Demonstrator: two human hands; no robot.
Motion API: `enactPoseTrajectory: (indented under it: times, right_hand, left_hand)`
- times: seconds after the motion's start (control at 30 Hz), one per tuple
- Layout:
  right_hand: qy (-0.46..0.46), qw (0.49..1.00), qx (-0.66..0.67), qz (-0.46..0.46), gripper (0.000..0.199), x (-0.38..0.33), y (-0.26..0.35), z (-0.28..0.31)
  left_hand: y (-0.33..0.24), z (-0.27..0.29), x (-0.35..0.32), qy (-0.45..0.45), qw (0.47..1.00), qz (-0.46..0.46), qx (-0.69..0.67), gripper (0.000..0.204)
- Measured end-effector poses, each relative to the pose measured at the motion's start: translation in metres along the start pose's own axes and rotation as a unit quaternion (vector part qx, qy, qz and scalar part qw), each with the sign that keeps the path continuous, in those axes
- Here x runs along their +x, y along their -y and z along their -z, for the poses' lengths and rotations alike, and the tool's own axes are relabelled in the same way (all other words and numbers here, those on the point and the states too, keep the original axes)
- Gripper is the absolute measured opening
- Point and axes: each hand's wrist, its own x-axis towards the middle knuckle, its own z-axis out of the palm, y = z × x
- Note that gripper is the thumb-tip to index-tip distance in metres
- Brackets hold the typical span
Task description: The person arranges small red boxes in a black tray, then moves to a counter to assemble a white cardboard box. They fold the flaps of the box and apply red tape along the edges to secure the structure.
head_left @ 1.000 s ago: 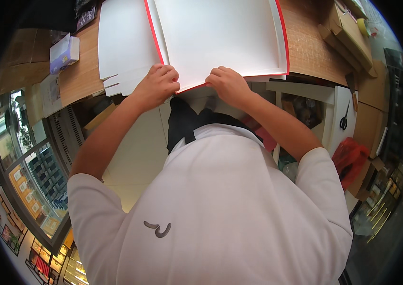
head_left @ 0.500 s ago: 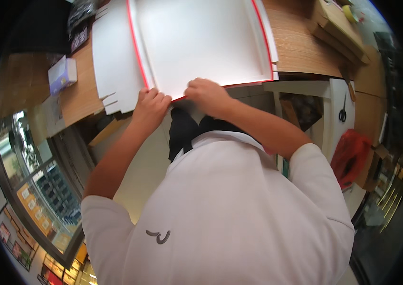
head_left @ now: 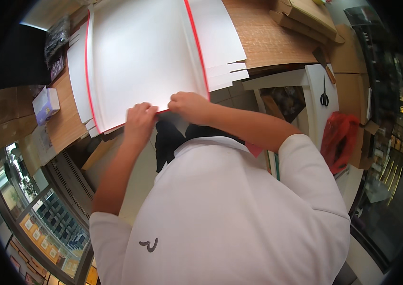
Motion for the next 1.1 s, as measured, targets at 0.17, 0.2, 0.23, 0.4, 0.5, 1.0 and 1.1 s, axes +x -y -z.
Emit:
enactPoseTrajectory:
  times: [0.17, 0.2, 0.23, 0.4, 0.5, 1.0, 1.1]
  right_hand:
    - [-0.022, 0.994, -0.045, 0.100, 0.017, -0.004, -0.016, 0.007]
    - [0.000, 0.991, -0.072, 0.115, 0.021, -0.007, -0.027, 0.022]
    - [0.024, 0.987, -0.096, 0.129, 0.027, -0.011, -0.037, 0.034]
    - [0.209, 0.951, -0.166, 0.157, 0.029, -0.010, -0.043, 0.074]
    - [0.197, 0.950, -0.164, 0.177, 0.022, -0.015, -0.051, 0.079]
    - [0.100, 0.974, -0.122, 0.163, 0.019, -0.029, -0.038, 0.068]
    - [-0.083, 0.988, -0.005, 0.127, 0.019, -0.014, -0.035, 0.091]
  left_hand:
    - [0.003, -0.027, -0.002, 0.016, 0.997, 0.018, -0.067, 0.009]
    - [0.004, -0.028, -0.003, 0.006, 0.997, 0.020, -0.078, 0.008]
    - [0.002, -0.026, -0.002, 0.009, 0.997, 0.025, -0.073, 0.006]
    - [0.001, -0.024, 0.000, -0.002, 0.997, 0.037, -0.073, 0.010]
    - [0.001, -0.022, -0.001, -0.004, 0.996, 0.045, -0.071, 0.011]
    - [-0.003, -0.019, -0.004, -0.004, 1.000, 0.007, -0.020, 0.010]
    - [-0.014, -0.001, -0.016, -0.016, 0.999, -0.028, -0.014, 0.013]
